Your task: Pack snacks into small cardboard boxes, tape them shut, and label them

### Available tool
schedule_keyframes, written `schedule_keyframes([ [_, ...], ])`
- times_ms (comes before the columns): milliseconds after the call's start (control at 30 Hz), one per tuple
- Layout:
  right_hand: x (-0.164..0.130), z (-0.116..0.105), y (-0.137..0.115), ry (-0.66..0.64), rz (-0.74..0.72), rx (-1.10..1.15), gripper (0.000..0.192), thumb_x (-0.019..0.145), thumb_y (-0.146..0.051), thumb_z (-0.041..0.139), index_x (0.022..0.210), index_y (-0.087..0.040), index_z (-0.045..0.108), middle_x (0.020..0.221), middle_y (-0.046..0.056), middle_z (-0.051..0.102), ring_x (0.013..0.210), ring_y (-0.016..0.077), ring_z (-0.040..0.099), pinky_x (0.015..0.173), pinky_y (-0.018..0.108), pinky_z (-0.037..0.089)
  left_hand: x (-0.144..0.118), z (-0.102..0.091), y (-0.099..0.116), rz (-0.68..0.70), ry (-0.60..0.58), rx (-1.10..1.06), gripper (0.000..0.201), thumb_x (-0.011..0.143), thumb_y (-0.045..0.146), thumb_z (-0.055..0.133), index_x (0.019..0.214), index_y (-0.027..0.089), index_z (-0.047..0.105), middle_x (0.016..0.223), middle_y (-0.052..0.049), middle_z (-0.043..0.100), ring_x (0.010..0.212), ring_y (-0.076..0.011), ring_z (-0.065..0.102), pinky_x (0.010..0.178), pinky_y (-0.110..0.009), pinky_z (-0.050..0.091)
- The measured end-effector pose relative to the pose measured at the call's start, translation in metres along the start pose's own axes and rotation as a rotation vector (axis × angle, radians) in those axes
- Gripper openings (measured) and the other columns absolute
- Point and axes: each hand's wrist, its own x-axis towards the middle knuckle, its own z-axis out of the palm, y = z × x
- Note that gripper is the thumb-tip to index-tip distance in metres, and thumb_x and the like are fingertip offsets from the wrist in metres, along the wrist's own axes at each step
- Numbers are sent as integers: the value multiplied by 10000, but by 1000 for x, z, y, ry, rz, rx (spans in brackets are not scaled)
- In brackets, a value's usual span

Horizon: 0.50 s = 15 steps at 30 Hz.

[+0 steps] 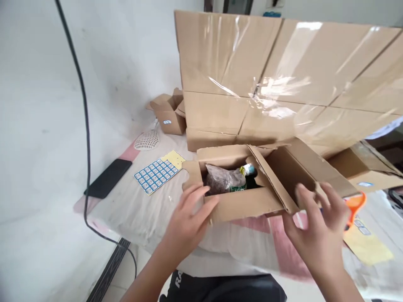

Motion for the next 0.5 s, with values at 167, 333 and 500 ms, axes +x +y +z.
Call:
schedule_keyframes([
  [167,-79,2,-15,-18,-4,80,923,748,-201,746,1531,-558,413,1347,77,621,1117,450,666,916,679,551,-27,-41,-103,-353,-13,420,556,903,301,697,1441,256,562,1468,-175,554,1366,-366,529,1117,-554,461],
  [333,-129,30,-52,-314,-43,408,620,799,-179,662,1365,-427,619,1138,116,690,1010,360,714,781,517,648,-24,-22,-176,-695,-688,568,825,910,588,612,1585,153,421,1592,-240,452,1450,-530,403,1092,-694,403],
  [500,-99,36,-96,-478,125,723,431,831,-110,633,1186,-351,679,1086,101,730,1024,297,733,848,401,642,-47,-41,-147,-515,-470,641,402,959,203,460,1235,215,751,1049,-130,798,844,-301,751,888,-496,573],
])
